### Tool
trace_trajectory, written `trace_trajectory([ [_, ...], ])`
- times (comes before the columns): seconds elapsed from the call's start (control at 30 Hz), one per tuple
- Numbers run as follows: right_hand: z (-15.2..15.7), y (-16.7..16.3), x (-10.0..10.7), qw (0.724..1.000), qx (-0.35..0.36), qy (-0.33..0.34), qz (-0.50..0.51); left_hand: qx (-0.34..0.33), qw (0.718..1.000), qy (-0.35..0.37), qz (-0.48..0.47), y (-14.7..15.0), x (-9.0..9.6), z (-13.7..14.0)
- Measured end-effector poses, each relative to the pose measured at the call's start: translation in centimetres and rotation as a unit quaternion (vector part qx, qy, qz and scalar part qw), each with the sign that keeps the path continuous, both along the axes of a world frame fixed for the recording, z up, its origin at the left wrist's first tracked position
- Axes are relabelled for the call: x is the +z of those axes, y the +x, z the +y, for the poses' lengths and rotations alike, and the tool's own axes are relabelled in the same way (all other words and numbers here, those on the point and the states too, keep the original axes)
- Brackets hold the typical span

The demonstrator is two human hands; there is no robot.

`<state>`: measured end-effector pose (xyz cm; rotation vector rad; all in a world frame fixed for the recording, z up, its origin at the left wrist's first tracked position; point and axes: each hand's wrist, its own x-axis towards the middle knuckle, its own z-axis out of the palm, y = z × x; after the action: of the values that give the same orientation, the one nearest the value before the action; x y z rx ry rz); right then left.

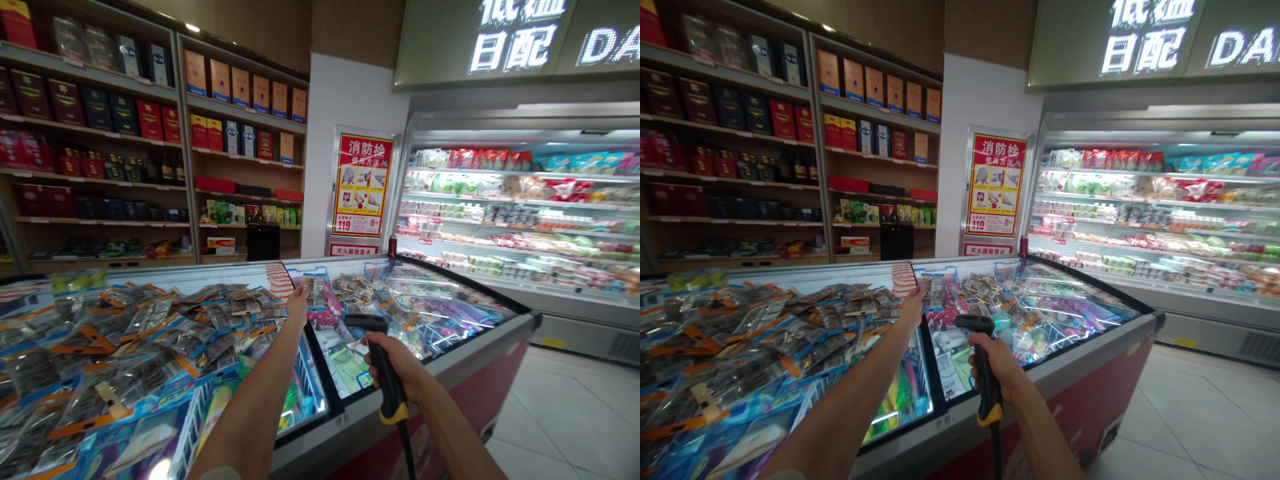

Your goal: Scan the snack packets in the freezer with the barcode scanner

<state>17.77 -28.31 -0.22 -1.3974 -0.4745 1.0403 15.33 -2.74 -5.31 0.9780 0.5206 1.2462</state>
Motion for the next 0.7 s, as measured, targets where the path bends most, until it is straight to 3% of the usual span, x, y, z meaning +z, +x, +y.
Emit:
trace_trajectory([
  [0.37,-0.3,0.2,0.4,0.999,0.0,-0.015,0.034,-0.037,0.999,-0.025,-0.008,-0.3,-0.4,0.4],
  [0.7,0.9,0.9,2.6,0.993,0.071,0.016,0.095,-0.054,0.997,-0.051,-0.022,-0.2,-0.8,0.3],
])
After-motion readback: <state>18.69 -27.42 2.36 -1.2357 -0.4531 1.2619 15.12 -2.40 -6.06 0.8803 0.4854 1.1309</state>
